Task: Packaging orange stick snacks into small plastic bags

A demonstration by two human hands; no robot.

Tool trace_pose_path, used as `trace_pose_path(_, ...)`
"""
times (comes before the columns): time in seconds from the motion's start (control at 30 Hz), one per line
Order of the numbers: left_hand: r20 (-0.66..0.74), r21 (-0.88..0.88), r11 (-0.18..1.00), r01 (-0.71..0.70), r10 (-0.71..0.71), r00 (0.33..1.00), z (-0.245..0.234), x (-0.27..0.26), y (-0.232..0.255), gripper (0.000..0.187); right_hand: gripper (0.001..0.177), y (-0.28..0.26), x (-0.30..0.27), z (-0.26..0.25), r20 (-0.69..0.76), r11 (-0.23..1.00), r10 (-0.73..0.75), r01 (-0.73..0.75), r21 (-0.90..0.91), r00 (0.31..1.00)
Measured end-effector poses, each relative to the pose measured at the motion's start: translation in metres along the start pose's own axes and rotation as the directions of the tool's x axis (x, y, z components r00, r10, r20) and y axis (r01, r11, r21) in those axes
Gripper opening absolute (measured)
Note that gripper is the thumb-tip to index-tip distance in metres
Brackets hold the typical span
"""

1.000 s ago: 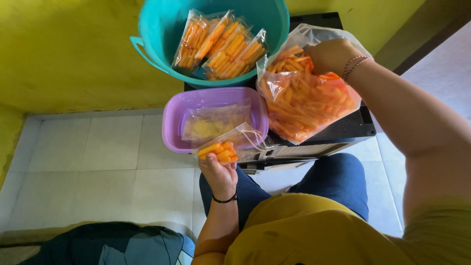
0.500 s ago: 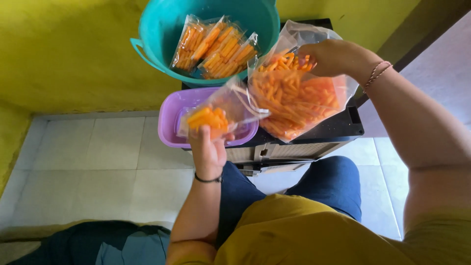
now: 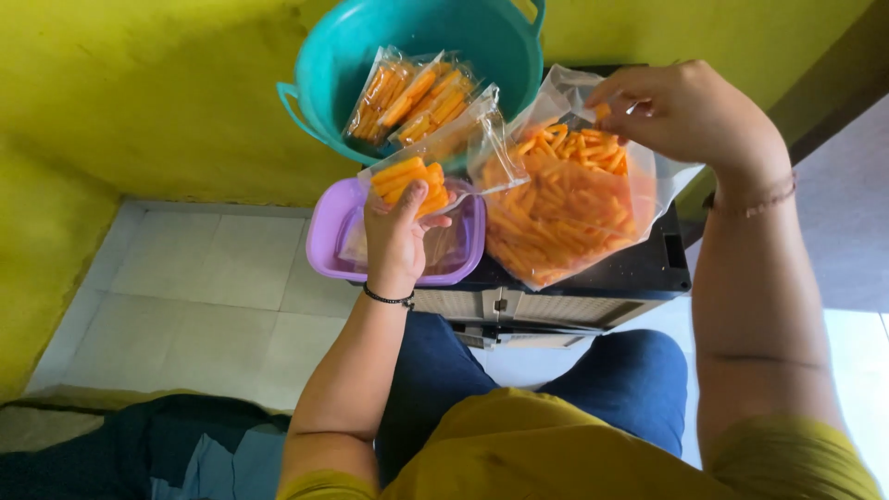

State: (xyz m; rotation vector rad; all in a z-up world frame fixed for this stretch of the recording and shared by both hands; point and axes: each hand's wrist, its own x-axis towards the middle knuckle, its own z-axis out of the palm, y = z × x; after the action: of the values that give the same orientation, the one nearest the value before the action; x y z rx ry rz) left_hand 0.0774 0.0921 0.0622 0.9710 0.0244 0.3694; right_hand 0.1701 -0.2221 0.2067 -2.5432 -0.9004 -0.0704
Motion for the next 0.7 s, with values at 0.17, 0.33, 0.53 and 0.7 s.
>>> trace_pose_path(0.17, 0.040, 0.027, 0.996, -0.088, 0.087, 0.995, 0.020, 0.001, -0.003, 0.052, 0.026, -0.025, -0.025, 0.013, -0.430, 0.869, -0.064, 0.262, 0.420, 0.900)
trace_pose_path(0.33, 0.042, 0.016, 0.987, -0.160, 0.160, 0.986, 0.043, -0.003, -0.005, 0.046, 0.030, -0.037, -0.020, 0.025, -0.559, 0.789, -0.180, 0.458, 0.409, 0.809)
trace_pose_path(0.53, 0.052, -0.048, 0.981, -0.187, 0.189, 0.980, 0.051, -0.003, -0.027, 0.048, 0.020, -0.011, -0.007, 0.051, -0.518, 0.802, -0.179, 0.429, 0.416, 0.837)
trace_pose_path(0.7, 0.009, -0.117, 0.976, -0.182, 0.185, 0.983, 0.042, 0.000, -0.053, 0.039, 0.012, -0.005, -0.008, 0.052, -0.615, 0.715, -0.235, 0.563, 0.415, 0.753)
